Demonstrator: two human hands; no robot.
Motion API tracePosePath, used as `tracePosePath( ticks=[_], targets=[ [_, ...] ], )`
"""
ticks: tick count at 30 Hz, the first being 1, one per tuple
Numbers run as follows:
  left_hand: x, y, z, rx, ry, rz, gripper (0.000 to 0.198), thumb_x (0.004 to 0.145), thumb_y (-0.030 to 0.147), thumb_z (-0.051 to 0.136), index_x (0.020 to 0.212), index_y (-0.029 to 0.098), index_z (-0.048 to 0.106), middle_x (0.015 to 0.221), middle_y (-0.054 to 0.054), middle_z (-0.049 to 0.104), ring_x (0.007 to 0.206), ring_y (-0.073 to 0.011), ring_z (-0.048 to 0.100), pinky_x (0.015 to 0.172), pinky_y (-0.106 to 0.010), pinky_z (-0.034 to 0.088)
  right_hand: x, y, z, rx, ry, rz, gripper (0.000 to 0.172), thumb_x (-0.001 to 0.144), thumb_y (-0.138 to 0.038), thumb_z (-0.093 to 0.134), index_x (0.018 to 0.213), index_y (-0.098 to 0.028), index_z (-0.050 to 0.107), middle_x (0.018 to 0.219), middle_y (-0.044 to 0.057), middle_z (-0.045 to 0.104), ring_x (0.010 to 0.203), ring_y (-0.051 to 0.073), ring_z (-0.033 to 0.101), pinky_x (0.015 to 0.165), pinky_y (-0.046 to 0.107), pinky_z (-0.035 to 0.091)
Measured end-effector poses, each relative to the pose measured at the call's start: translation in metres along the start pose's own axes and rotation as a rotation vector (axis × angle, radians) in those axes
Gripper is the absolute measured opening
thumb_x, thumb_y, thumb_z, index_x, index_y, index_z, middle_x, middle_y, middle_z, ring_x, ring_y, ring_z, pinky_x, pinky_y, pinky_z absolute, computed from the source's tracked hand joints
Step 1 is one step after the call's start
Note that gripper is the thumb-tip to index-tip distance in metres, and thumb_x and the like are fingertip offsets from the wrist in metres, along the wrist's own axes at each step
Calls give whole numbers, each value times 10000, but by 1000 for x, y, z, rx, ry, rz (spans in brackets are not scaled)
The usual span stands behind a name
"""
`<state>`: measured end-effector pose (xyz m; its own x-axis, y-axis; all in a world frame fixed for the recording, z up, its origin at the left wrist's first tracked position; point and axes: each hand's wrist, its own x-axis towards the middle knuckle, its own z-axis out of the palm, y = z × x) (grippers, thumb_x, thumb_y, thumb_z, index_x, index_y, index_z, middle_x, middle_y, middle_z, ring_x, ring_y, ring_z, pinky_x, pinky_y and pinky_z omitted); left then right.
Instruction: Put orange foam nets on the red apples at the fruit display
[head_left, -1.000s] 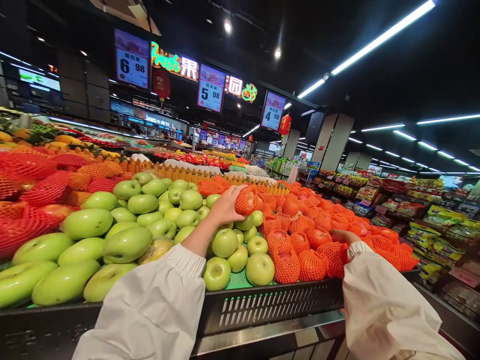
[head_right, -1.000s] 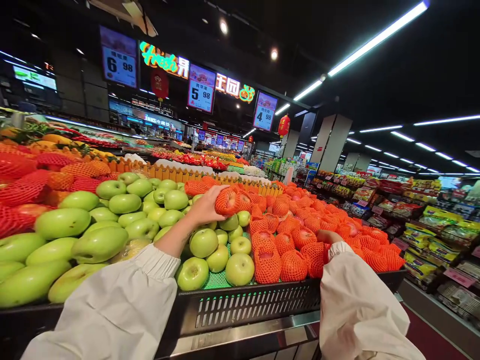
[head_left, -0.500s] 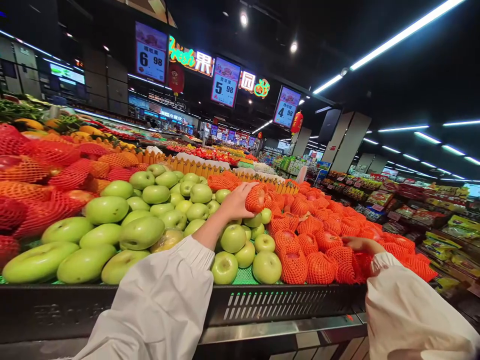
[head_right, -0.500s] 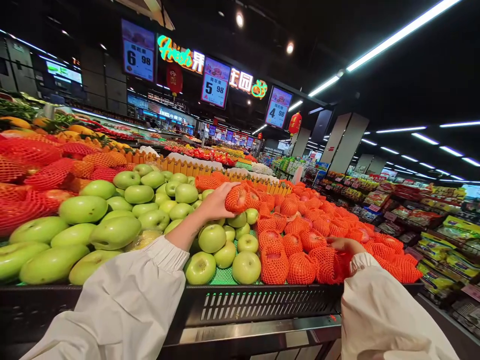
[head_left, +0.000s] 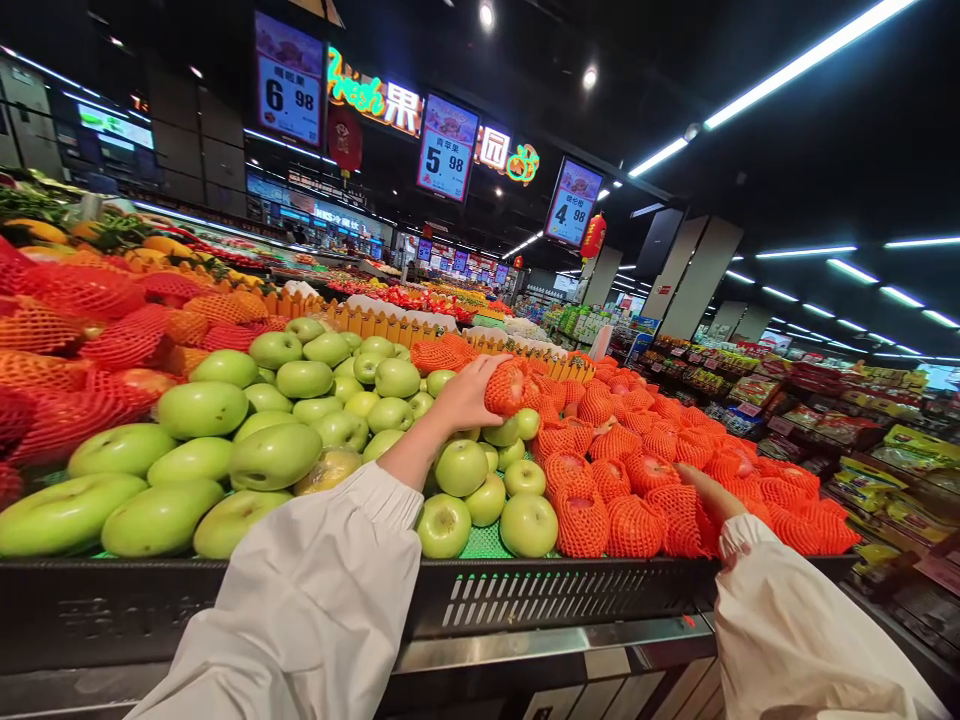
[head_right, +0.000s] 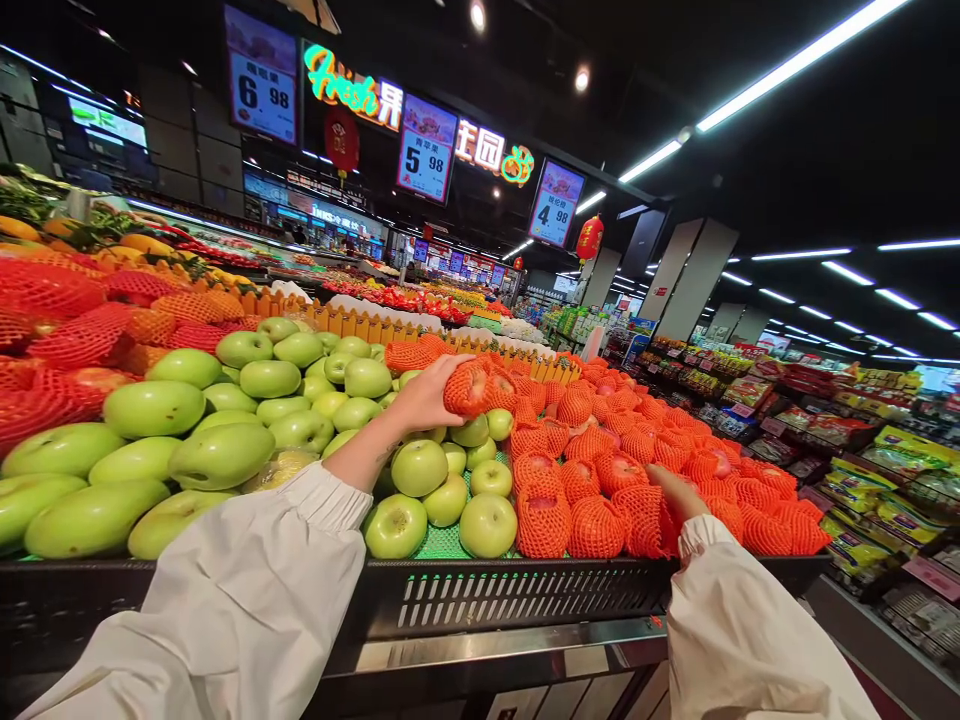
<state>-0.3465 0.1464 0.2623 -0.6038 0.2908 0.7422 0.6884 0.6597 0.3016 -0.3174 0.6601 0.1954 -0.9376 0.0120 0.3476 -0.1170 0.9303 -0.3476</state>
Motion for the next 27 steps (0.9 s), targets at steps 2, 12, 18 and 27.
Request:
tracePosePath(
  ticks=[2, 12, 18, 27],
  targets=[
    [0, -1, 1, 4, 5, 2, 980, 612, 261, 806, 1498, 259, 385, 1421, -97, 536, 1305, -340, 559, 1064, -477, 507, 16, 6, -3, -104, -51, -43, 533, 894, -234, 377, 1317, -307, 694, 1229, 138, 724, 1290, 288, 620, 1047, 397, 532],
    [1, -4, 3, 6, -8, 3, 1072, 617, 310, 822, 1552, 196, 311, 1492, -145, 515, 1361, -359, 527, 1106, -499, 477, 28, -1, -15, -786, -24, -177, 424, 959, -219, 512, 1326, -356, 675, 1432, 145, 546, 1204, 343, 535, 676, 343, 588],
    [1, -1, 0, 33, 1, -21, 1086, 627, 343, 824, 1567, 199, 300, 1499, -141, 518, 1374, -372, 522, 1093, -480, 490, 32, -17, -26, -819, -174, -201, 353, 980, -172, 493, 1209, -275, 742, 1380, 152, 567, 1180, 305, 546, 721, 324, 560],
    [1, -3, 1, 12, 12, 17, 1077, 611, 275, 831, 1543, 177, 299, 1501, -167, 505, 1392, -387, 494, 1154, -521, 431, 39, -27, -29, -989, -17, -261, 486, 938, -42, 440, 1263, -286, 707, 1375, 177, 556, 1210, 365, 507, 788, 418, 567]
  ],
)
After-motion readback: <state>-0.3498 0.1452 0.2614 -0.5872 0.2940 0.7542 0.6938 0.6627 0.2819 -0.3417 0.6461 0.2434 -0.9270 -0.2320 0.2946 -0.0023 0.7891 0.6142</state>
